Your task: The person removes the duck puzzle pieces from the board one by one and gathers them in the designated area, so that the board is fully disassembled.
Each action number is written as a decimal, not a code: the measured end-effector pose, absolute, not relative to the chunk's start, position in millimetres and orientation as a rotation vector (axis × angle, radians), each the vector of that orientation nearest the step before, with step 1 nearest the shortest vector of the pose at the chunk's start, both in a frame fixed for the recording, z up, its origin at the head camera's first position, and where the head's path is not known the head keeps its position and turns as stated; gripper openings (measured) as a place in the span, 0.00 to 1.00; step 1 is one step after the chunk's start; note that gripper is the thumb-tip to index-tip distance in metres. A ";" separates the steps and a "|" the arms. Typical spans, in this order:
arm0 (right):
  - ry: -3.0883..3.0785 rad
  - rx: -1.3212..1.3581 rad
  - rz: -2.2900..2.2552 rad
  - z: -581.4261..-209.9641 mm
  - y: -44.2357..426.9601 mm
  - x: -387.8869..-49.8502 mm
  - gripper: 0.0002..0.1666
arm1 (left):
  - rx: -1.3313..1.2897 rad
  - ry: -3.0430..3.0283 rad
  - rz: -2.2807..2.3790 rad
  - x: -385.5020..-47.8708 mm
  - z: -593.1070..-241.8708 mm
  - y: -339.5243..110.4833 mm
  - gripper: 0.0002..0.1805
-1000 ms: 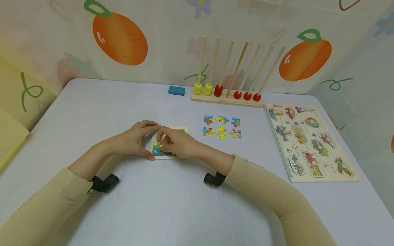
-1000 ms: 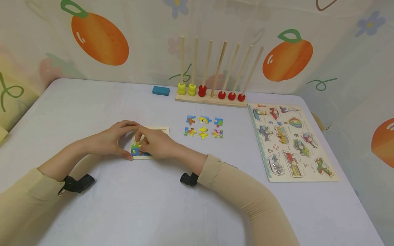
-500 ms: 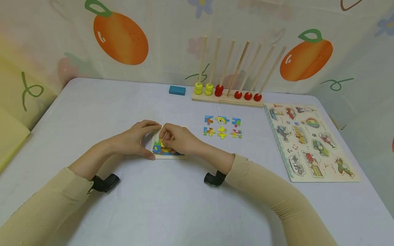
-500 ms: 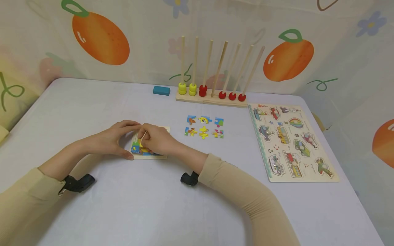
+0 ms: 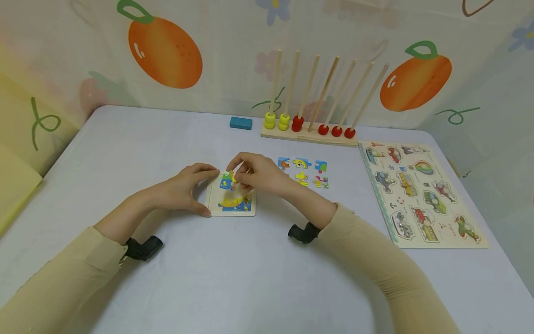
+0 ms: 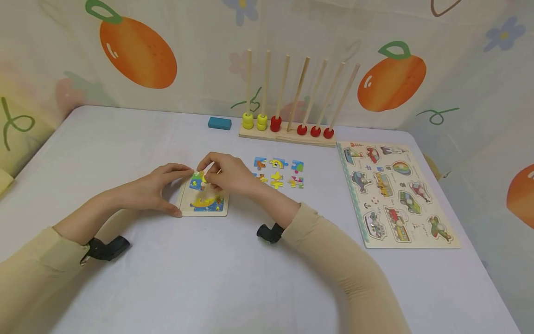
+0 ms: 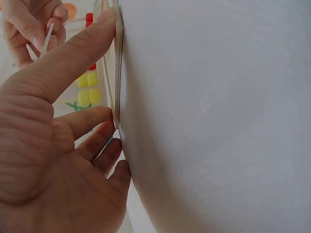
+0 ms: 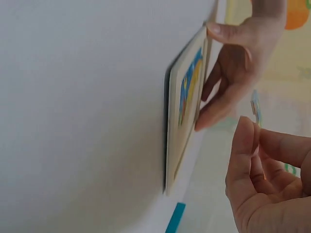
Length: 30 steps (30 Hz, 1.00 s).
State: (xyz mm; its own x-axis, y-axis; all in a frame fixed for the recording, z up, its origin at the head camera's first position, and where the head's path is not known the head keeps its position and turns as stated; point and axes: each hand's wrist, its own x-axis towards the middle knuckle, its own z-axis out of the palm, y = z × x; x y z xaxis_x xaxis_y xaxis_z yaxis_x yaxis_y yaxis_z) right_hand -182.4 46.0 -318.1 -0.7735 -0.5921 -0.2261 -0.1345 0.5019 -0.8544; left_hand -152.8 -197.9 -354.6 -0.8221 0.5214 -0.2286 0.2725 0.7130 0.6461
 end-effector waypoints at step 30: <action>2.252 -0.526 -1.095 -315.7 142.0 -196.1 0.12 | 0.593 2.539 0.816 -151.3 -353.6 -195.6 0.54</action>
State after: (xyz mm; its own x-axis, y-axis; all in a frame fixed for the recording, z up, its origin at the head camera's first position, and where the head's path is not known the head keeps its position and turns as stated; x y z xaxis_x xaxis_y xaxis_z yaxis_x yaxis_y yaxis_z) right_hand -196.1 142.0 -315.7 -0.7573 -0.5675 -0.3230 -0.0966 0.5866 -0.8041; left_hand -151.3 -195.6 -353.6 -0.8269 0.5058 -0.2459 0.2679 0.7387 0.6186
